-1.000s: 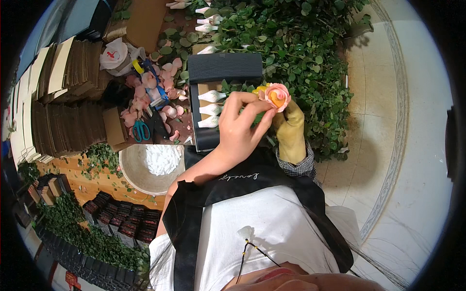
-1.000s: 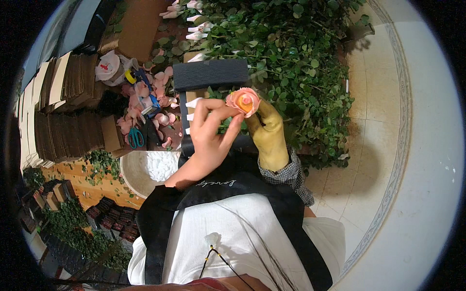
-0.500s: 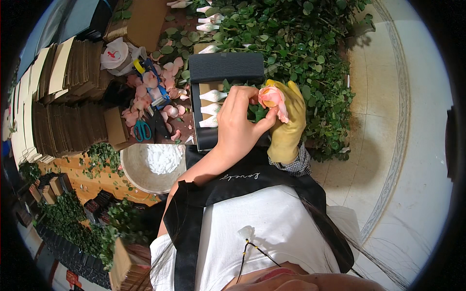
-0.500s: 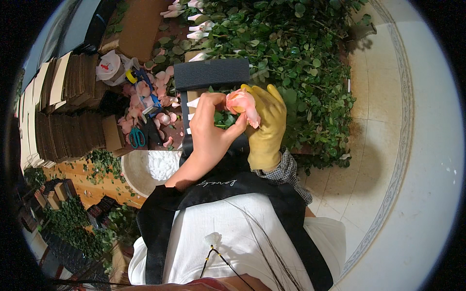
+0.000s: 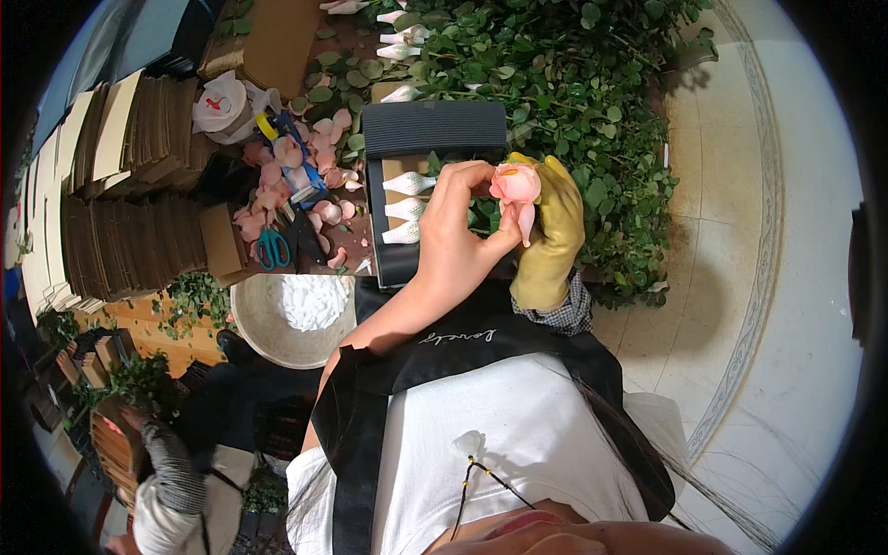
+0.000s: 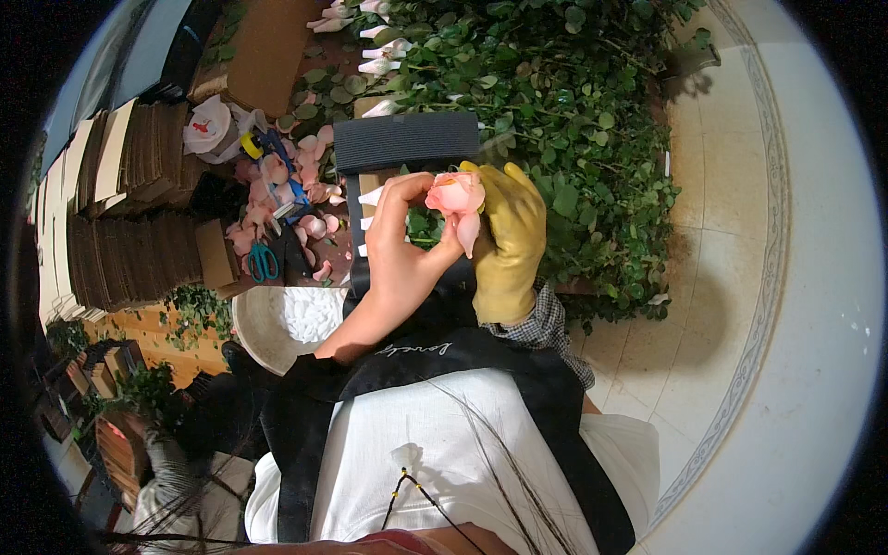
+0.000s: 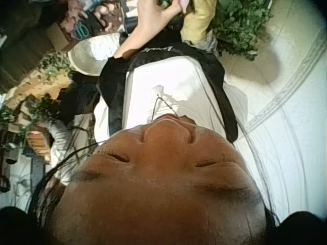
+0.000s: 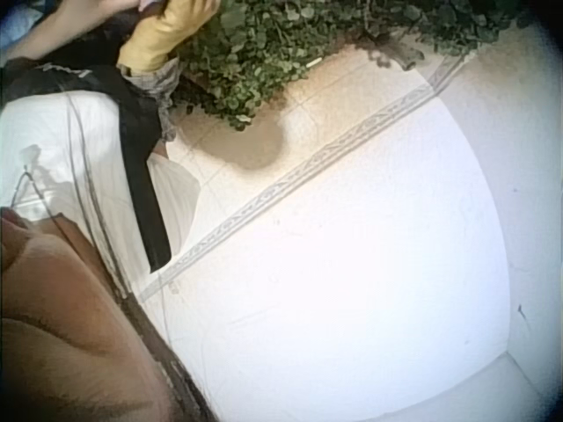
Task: The person picks up pink flower heads from a large pile of greenery and places them into a black tray with individual compartments, then covers the tray with a plastic film.
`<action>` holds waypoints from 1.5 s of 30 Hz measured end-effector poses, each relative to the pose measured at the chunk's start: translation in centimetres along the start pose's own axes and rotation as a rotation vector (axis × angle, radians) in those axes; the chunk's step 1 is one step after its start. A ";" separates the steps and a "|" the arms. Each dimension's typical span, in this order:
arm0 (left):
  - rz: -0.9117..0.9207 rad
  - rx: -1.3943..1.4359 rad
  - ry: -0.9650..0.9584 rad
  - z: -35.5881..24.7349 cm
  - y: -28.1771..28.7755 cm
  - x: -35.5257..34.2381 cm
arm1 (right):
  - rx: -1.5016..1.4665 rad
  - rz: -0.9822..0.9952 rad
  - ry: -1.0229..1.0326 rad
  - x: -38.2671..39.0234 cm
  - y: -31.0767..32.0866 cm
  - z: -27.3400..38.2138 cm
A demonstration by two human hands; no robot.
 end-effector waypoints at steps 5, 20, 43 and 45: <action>0.043 0.118 0.093 0.6 -0.3 0.3 | 0.018 -0.006 0.051 0.5 0.1 -0.8; 0.071 0.294 0.208 0.7 -0.1 0.6 | 0.053 0.026 0.088 0.5 0.3 -1.4; 0.059 0.310 0.231 1.3 -0.3 2.2 | -0.045 -0.013 0.118 2.3 0.3 -2.3; 0.072 0.364 0.282 1.6 -0.4 2.1 | -0.186 0.064 0.163 1.7 0.6 -2.7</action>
Point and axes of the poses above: each hand's wrist, its own x-axis away from the middle knuckle, its own y-axis out of the back of the hand, z = x × y, the point moved 5 cm from there along -x, towards the middle knuckle, and after that the axes turned 13 degrees about -x, right-handed, at the moved point
